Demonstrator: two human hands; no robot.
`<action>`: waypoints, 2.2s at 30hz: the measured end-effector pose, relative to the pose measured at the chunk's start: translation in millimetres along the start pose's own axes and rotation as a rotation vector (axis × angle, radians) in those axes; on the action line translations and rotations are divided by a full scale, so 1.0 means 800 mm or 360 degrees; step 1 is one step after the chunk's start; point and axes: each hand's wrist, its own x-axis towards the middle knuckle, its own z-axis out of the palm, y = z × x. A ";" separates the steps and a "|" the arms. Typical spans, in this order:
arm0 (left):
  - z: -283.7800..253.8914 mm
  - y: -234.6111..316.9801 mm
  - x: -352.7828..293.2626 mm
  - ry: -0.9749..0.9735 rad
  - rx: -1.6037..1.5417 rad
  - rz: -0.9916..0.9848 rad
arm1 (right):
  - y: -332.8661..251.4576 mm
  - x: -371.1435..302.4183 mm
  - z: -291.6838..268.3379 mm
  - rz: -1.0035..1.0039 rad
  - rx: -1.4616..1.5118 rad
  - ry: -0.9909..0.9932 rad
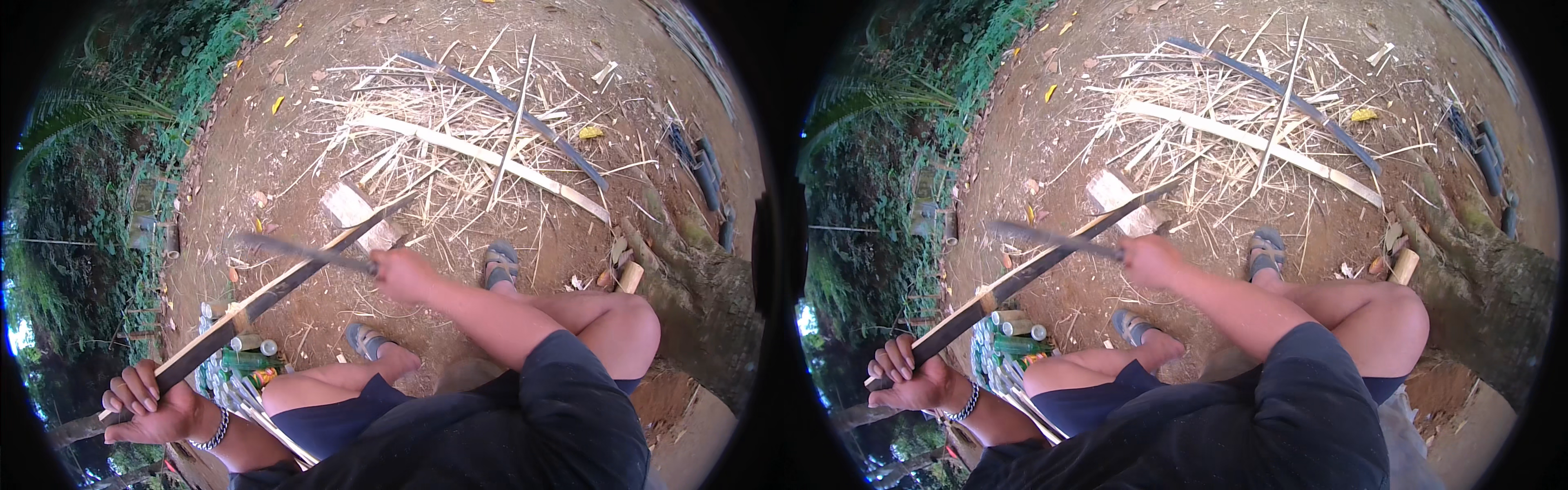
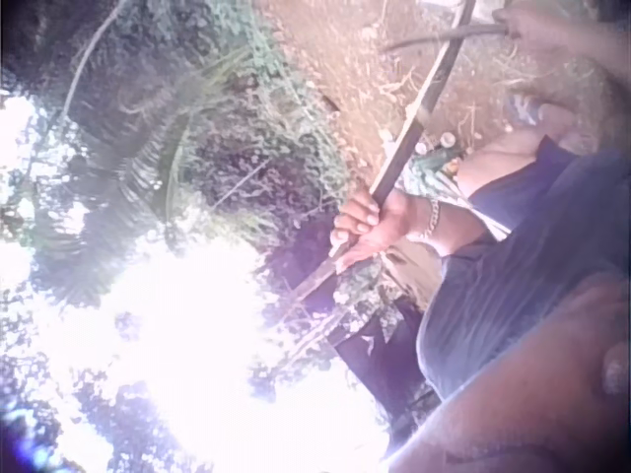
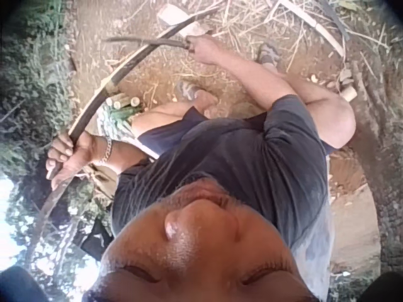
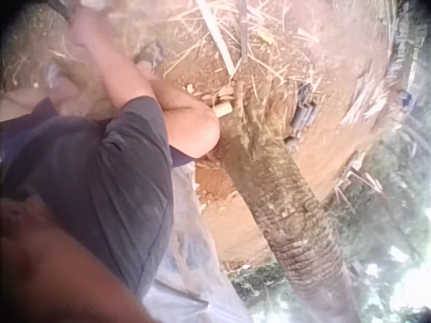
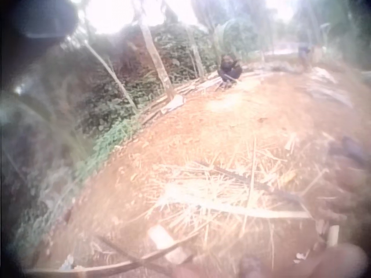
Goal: The person uses a knife to shave and smooth the edges of long strips of bamboo, resting the bamboo on a wooden block while working.
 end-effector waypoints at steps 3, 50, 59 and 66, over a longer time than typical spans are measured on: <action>0.008 -0.003 0.013 -0.0024 -0.0032 -0.0026 | 0.207 0.084 0.042 0.0410 -0.0355 0.0054; -0.075 0.013 -0.005 0.0248 -0.0045 0.0259 | 0.088 0.035 0.086 0.0409 0.0408 0.0621; -0.010 0.009 -0.048 -0.0205 -0.0174 0.0156 | -0.096 -0.038 0.066 -0.0278 0.0303 0.0329; -0.004 0.007 -0.042 -0.0221 -0.0138 0.0136 | -0.096 -0.039 0.061 -0.0143 0.0347 0.0321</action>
